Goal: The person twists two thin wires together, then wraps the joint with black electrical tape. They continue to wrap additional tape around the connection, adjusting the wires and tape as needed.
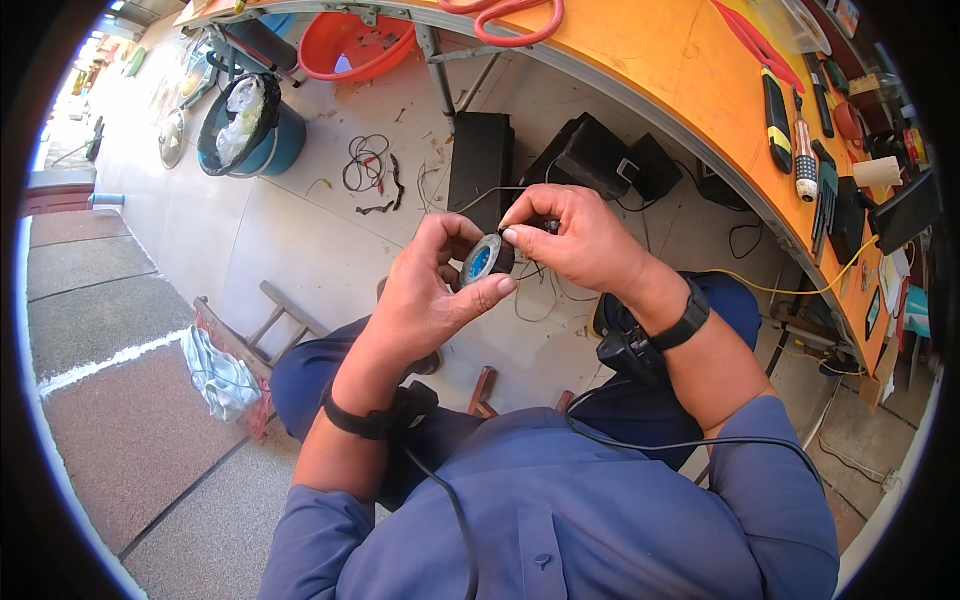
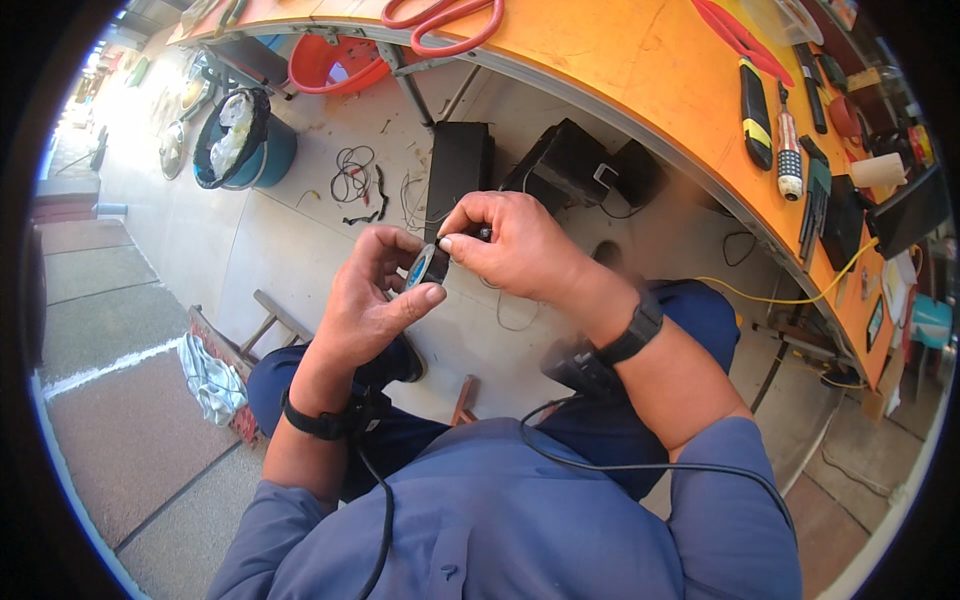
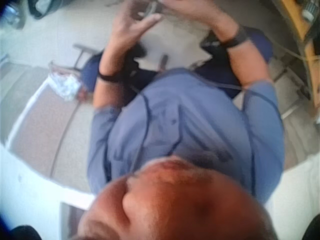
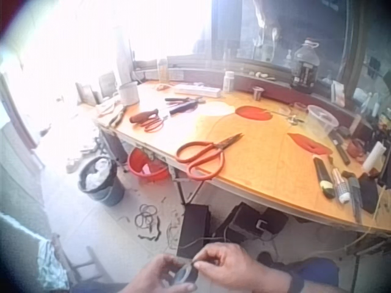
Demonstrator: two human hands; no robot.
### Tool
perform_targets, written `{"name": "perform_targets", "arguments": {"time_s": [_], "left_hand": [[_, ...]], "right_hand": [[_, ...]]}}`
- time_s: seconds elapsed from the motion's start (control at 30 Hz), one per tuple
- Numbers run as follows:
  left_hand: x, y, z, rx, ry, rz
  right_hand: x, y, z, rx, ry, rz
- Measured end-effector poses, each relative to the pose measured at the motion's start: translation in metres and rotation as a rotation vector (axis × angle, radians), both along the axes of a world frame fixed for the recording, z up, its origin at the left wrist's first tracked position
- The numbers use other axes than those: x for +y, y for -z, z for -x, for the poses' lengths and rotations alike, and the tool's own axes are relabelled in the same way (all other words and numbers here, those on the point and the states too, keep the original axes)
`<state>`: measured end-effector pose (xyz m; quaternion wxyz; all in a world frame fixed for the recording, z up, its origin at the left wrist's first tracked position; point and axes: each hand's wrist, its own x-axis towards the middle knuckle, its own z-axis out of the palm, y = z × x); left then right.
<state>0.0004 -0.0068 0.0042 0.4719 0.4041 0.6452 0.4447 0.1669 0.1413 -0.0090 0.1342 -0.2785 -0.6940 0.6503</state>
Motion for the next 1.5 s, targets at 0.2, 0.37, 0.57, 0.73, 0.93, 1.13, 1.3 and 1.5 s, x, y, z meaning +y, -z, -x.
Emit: {"name": "perform_targets", "arguments": {"time_s": [0.2, 0.37, 0.57, 0.73, 0.93, 1.13, 1.3, 1.5], "left_hand": [[-0.001, 0.001, 0.005, 0.032, 0.042, -0.054], [-0.002, -0.001, 0.007, 0.088, 0.077, -0.113], [0.000, -0.005, 0.004, 0.045, 0.059, -0.106], [0.000, -0.009, 0.007, 0.052, 0.090, -0.028], [-0.001, -0.008, 0.004, 0.024, 0.064, 0.002], [-0.002, -0.001, 0.003, -0.184, -0.016, 0.005], [-0.003, 0.006, 0.001, -0.190, -0.034, -0.023], [-0.005, 0.010, 0.001, -0.204, -0.071, -0.009]], "right_hand": [[0.007, -0.005, -0.005, -0.004, -0.102, 0.137], [0.008, -0.005, -0.005, 0.041, -0.121, 0.179], [0.004, -0.003, -0.004, 0.023, -0.076, 0.084], [-0.001, -0.001, -0.003, 0.018, -0.018, 0.054], [-0.007, 0.001, -0.001, 0.027, 0.034, 0.007], [-0.009, -0.002, -0.001, 0.062, 0.037, -0.066], [-0.011, -0.001, 0.000, 0.080, 0.049, -0.315], [-0.010, -0.001, -0.002, 0.125, 0.041, -0.337]]}}
